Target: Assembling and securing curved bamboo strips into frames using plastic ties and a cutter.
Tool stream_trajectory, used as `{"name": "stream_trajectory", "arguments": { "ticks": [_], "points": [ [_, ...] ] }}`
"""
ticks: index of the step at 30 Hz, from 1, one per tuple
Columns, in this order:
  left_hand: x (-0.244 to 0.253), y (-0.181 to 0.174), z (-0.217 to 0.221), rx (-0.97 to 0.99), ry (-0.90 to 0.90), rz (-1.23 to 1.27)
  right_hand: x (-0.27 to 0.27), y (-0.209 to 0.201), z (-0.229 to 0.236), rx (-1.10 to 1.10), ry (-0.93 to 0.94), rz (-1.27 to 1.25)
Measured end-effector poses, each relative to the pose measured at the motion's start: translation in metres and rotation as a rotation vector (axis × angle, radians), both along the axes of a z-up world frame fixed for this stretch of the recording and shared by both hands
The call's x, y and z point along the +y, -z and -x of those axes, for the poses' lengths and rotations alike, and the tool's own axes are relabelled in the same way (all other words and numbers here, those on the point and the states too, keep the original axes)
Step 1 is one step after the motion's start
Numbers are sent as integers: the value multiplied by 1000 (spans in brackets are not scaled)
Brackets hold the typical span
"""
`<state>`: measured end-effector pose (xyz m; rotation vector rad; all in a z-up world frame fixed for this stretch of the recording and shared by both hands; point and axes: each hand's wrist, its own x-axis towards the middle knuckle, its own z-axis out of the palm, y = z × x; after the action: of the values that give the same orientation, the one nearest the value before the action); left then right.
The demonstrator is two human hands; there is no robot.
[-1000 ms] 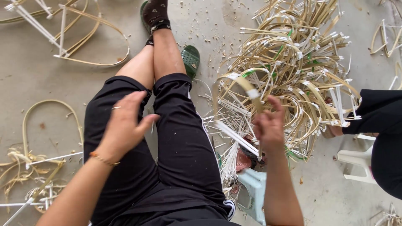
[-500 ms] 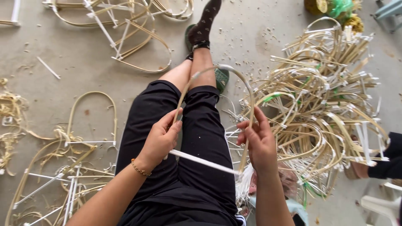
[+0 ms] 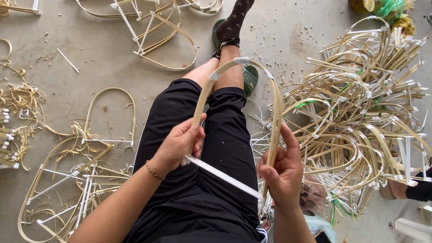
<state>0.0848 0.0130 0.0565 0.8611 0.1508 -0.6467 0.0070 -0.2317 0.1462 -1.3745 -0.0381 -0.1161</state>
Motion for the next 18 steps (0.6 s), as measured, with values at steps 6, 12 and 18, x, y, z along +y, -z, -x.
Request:
{"name": "stream_trajectory", "arguments": {
  "ticks": [6, 12, 18],
  "points": [
    [20, -77, -1, -390, -69, -233, -48, 42, -28, 216, 31, 247],
    [4, -114, 13, -855, -72, -608, -53, 63, -32, 235, 22, 69],
    [1, -93, -7, -501, -21, -425, -59, 73, -26, 205, 36, -2]
  ]
}}
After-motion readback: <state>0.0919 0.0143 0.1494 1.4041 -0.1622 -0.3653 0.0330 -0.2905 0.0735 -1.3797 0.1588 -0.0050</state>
